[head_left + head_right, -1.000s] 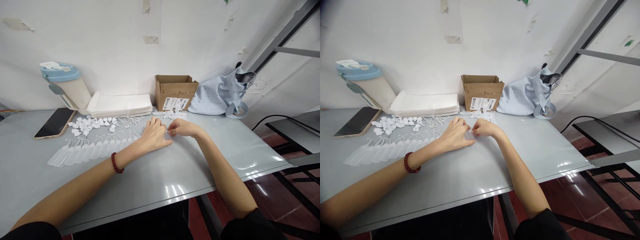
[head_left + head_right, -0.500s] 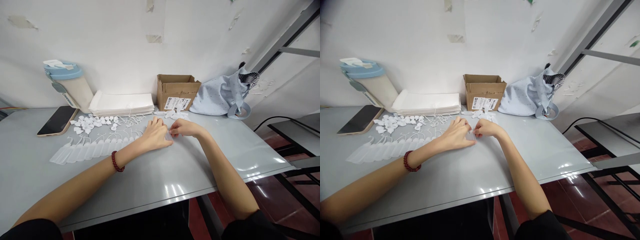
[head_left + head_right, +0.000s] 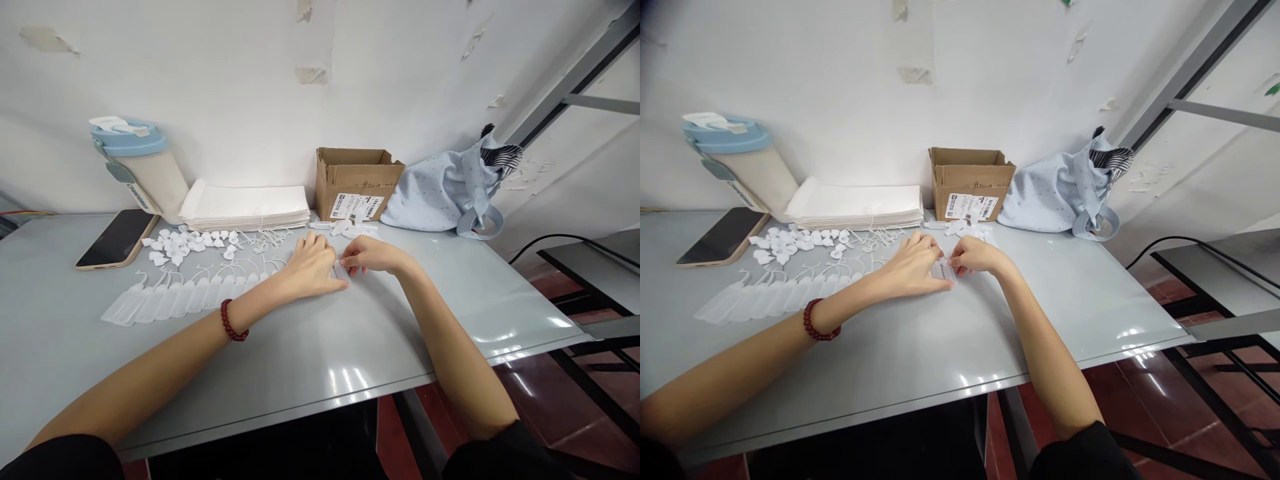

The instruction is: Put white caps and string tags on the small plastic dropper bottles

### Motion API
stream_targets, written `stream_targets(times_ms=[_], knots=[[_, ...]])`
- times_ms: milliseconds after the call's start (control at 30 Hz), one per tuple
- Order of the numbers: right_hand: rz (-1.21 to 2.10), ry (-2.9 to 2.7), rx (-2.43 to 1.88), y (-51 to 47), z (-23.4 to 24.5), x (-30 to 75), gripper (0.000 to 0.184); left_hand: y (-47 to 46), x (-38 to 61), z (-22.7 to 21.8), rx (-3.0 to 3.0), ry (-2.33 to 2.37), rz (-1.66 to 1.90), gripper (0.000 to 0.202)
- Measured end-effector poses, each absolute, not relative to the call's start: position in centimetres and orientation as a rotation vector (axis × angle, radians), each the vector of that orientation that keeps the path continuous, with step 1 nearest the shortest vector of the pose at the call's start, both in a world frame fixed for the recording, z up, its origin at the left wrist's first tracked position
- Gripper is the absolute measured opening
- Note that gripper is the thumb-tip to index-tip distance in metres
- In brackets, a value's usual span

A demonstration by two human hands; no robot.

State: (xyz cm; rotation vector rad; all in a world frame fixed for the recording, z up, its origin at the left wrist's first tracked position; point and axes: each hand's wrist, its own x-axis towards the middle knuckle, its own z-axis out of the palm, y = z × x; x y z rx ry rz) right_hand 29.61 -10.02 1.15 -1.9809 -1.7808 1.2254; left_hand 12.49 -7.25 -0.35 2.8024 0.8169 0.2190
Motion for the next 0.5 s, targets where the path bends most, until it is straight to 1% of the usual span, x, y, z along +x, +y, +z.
stream_targets(times_ms=[67, 200, 300, 333, 433, 500], knots=[[1.219, -1.773, -1.983, -10.1, 1.3, 29.6, 0.015, -7.0, 12.4, -0.3, 2.796, 0.815, 0.236, 0.047], [1.204, -1.767, -1.997, -10.3, 1.7, 29.8, 0.013, -6.2, 12.3, 0.2, 2.750, 0.881, 0.262, 0.054], [1.135, -1.812, -2.021, -10.5, 2.2, 30.3, 0.010, -5.4, 12.1, 0.8, 2.700, 0.976, 0.322, 0.054], [1.103, -1.861, -2.022, -10.6, 2.4, 30.5, 0.016, -5.2, 11.9, 1.0, 2.676, 1.014, 0.357, 0.053], [1.074, -2.059, -1.998, -10.8, 2.7, 30.9, 0.046, -4.6, 11.0, 2.0, 2.604, 1.134, 0.457, 0.046], [1.109, -2.138, -1.989, -10.9, 2.8, 30.8, 0.060, -4.5, 10.2, 2.8, 2.553, 1.217, 0.480, 0.039]])
